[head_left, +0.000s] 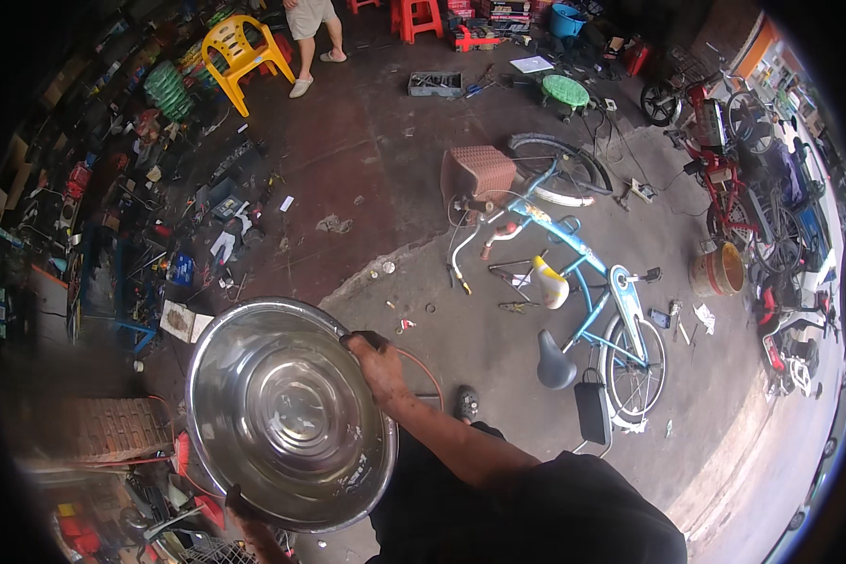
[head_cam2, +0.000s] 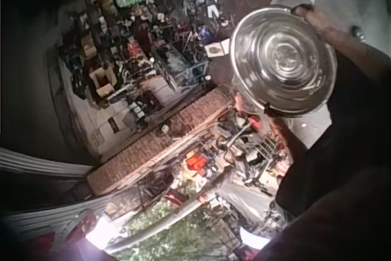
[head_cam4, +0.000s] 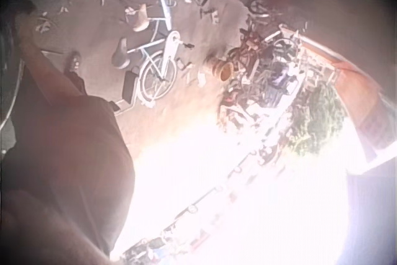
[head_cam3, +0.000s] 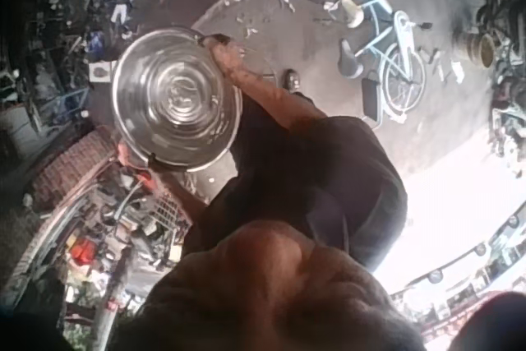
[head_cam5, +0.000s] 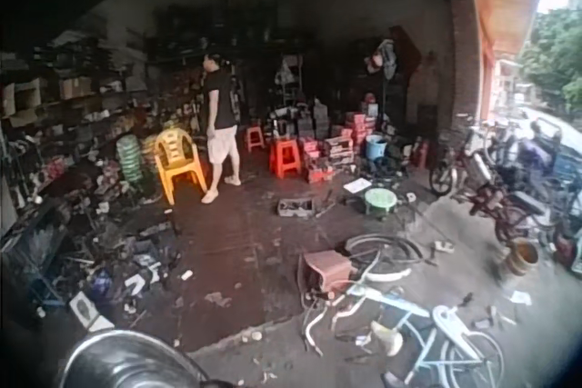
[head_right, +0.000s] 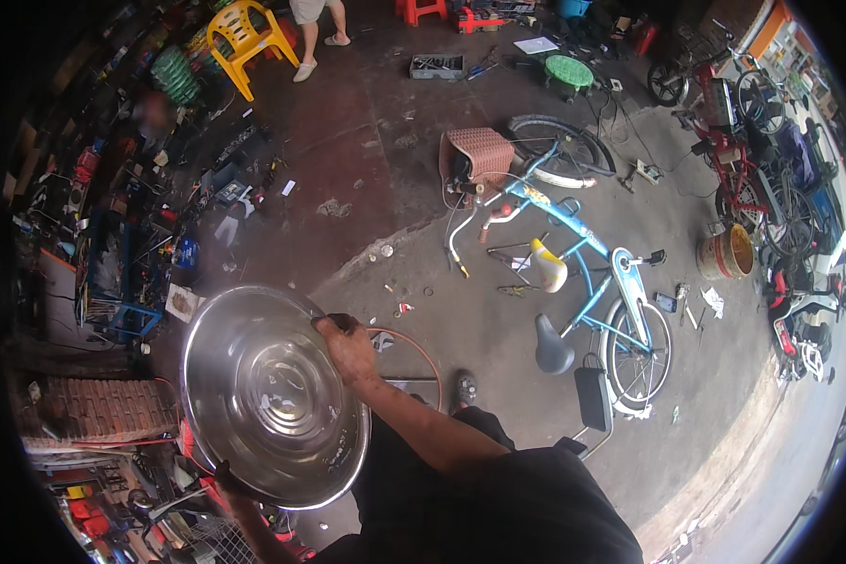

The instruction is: The person carries a basin of water, uses an air hose to inflate a bicycle inner tube, and submerges it in the water to check for leaks. They then place the inner tube onto a bicycle wheel rim by hand.

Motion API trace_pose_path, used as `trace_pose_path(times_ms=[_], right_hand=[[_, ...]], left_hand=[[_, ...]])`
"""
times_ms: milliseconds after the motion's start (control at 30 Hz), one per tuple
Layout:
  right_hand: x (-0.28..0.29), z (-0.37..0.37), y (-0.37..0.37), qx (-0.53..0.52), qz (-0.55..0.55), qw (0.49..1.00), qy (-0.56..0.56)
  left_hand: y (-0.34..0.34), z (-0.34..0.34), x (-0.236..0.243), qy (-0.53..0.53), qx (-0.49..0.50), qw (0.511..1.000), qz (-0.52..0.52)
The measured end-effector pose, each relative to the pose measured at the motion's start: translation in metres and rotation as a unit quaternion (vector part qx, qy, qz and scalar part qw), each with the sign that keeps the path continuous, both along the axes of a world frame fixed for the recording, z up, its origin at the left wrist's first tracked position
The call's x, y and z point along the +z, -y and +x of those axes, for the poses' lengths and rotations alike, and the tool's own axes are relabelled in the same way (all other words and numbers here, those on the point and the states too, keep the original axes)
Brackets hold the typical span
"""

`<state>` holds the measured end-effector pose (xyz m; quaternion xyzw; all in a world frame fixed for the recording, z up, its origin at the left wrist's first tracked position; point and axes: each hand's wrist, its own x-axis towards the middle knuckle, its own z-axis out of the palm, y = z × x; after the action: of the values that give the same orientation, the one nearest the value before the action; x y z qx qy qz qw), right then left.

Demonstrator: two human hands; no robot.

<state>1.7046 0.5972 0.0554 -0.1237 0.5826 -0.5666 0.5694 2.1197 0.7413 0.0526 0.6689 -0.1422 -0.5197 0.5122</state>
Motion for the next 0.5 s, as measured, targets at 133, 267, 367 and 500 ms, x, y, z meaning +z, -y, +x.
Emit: trace_pose_path(times_ms=[133, 267, 367, 500], right_hand=[[0.016, -0.046, 0.130, -0.002, -0.033, 0.999, 0.030], [0.023, -0.102, 0.253, -0.069, -0.025, 0.997, 0.034], [0.051, -0.140, 0.330, -0.122, -0.034, 0.992, 0.024], [0.072, -0.199, 0.439, -0.165, -0.002, 0.986, -0.001]], left_hand=[[0.149, -0.006, -0.006, 0.234, -0.104, 0.942, -0.218], [0.339, -0.045, 0.003, 0.086, -0.101, 0.989, -0.063], [0.452, -0.077, 0.008, 0.248, -0.183, 0.947, -0.092], [0.615, -0.122, 0.007, 0.116, -0.260, 0.942, -0.177]])
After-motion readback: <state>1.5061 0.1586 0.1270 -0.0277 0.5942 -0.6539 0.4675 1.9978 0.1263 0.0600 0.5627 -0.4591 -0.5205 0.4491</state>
